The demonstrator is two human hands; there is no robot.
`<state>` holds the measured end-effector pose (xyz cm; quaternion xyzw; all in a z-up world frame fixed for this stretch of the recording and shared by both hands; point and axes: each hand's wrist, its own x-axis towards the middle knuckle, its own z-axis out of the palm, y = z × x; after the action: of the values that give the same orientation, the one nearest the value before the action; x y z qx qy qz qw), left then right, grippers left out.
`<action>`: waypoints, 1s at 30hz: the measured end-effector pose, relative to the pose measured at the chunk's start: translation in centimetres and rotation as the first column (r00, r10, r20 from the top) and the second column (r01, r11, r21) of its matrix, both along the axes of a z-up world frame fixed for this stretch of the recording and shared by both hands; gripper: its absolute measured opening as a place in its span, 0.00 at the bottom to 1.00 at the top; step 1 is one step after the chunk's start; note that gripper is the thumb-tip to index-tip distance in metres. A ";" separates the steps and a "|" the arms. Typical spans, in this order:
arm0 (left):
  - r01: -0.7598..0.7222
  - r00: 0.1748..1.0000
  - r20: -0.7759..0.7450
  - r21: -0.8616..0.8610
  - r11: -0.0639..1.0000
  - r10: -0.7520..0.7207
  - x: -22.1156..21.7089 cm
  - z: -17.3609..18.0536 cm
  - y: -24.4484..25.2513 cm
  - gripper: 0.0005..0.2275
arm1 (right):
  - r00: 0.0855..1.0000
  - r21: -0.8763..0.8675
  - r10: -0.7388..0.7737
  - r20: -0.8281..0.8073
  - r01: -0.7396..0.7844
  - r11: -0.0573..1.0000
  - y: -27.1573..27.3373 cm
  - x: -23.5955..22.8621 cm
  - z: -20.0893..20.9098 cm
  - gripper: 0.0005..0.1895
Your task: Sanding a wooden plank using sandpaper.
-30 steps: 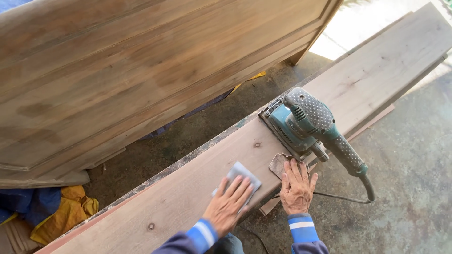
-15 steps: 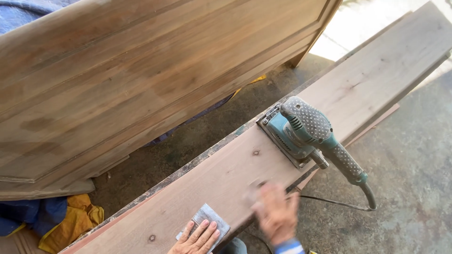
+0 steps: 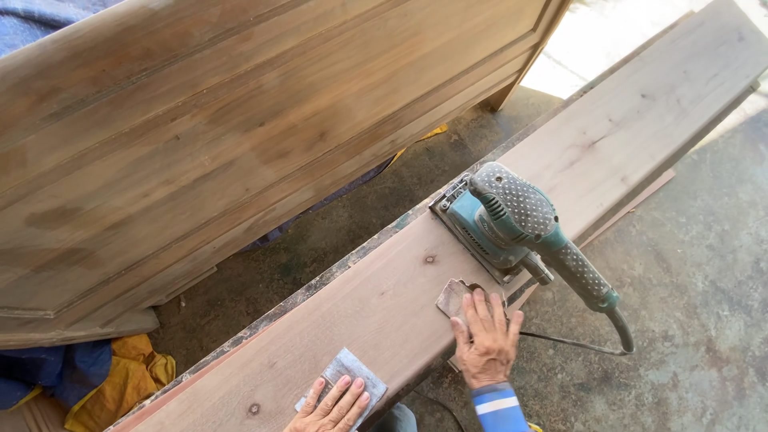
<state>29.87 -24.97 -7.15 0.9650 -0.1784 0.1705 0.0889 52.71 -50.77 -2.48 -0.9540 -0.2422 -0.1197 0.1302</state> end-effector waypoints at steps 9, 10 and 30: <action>-0.037 0.999 0.034 0.004 0.999 0.037 0.3 0.3 -0.1 0.20 | 0.982 0.107 0.187 0.038 -0.190 0.976 1.1 -4.4 -0.8 0.28; -0.025 1.000 0.018 -0.005 1.000 0.025 0.5 0.4 -0.1 0.20 | 0.995 0.071 0.099 0.033 -0.101 0.992 0.6 -2.1 0.0 0.30; 0.120 0.915 -0.371 -0.119 0.986 -0.156 15.7 7.2 -6.4 0.27 | 0.967 0.111 -0.243 -0.069 0.250 0.962 -2.4 2.0 -1.0 0.27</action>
<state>45.52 -31.42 0.06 0.9595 -0.2172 -0.0178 0.1785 54.74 -53.17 -3.44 -0.9702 -0.1102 -0.1229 0.1774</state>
